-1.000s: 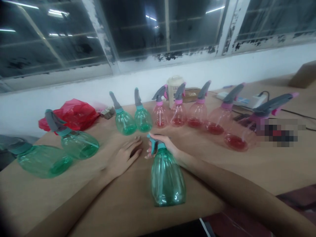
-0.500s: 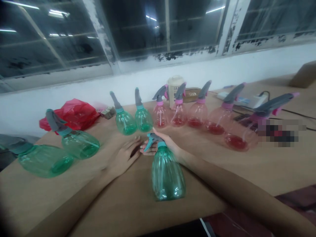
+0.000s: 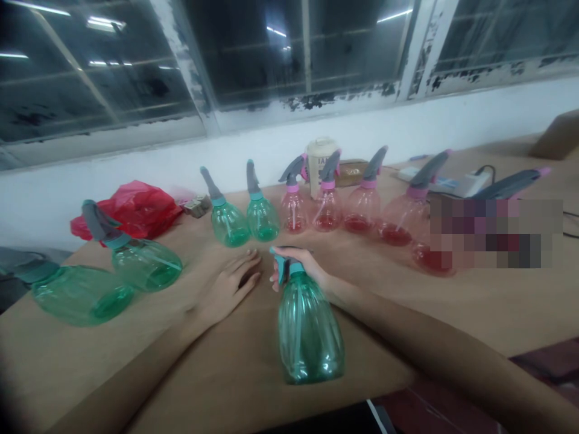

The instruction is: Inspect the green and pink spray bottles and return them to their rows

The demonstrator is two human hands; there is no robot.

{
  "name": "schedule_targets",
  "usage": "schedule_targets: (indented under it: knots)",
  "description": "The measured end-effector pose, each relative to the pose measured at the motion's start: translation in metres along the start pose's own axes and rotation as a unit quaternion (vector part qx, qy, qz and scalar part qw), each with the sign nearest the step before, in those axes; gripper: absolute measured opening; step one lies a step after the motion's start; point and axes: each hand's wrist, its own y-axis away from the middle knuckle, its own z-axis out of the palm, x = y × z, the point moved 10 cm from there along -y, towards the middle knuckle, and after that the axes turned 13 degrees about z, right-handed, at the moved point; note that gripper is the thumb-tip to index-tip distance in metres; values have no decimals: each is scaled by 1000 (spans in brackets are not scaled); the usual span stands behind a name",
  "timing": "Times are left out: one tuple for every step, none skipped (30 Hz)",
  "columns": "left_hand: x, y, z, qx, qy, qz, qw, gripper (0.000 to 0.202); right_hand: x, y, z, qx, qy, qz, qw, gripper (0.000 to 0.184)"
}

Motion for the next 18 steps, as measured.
schedule_targets:
  knots:
    - [0,0,0,-3,1,-2,1000,39,1,0,0,-3,6,5,1000,25]
    - [0,0,0,-5,1,-3,1000,40,2,0,2,-12,6,12,1000,27]
    - [0,0,0,-6,2,-3,1000,40,2,0,4,-25,4,18,1000,28]
    - [1,0,-1,-7,1,-2,1000,39,2,0,6,-39,0,23,999,29]
    - [2,-1,-2,-7,1,-1,1000,39,2,0,8,-52,-8,29,998,30]
    - [2,-1,-2,-8,0,0,1000,38,2,0,10,-60,-15,35,997,32]
    - [2,-1,-3,-8,0,0,1000,38,2,0,10,-62,-21,38,997,33]
    - [2,-1,-3,-7,0,0,1000,38,2,0,9,-59,-27,37,997,35]
    - [2,-1,-3,-7,0,0,1000,38,2,0,8,-55,-32,37,997,36]
    - [2,-1,-3,-7,0,1,1000,38,2,-1,7,-52,-35,37,997,37]
    - [2,-1,-3,-7,-1,3,1000,38,3,-2,6,-52,-36,39,997,38]
    - [3,-1,-3,-5,-1,6,1000,38,3,-2,6,-52,-35,40,997,38]
    - [3,-1,-3,-3,-1,7,1000,38,4,-3,5,-53,-33,41,997,39]
    - [3,-1,-3,-2,-1,9,1000,37,5,-3,5,-53,-32,42,997,39]
    - [2,-1,-3,0,-1,9,1000,37,5,-4,5,-54,-31,42,997,39]
    - [2,-1,-3,1,-1,10,1000,37,5,-4,5,-55,-31,41,997,39]
    - [2,0,-3,2,-1,11,1000,37,4,-3,5,-57,-30,40,997,39]
    - [3,0,-3,1,-2,12,1000,38,4,-3,6,-57,-30,39,997,39]
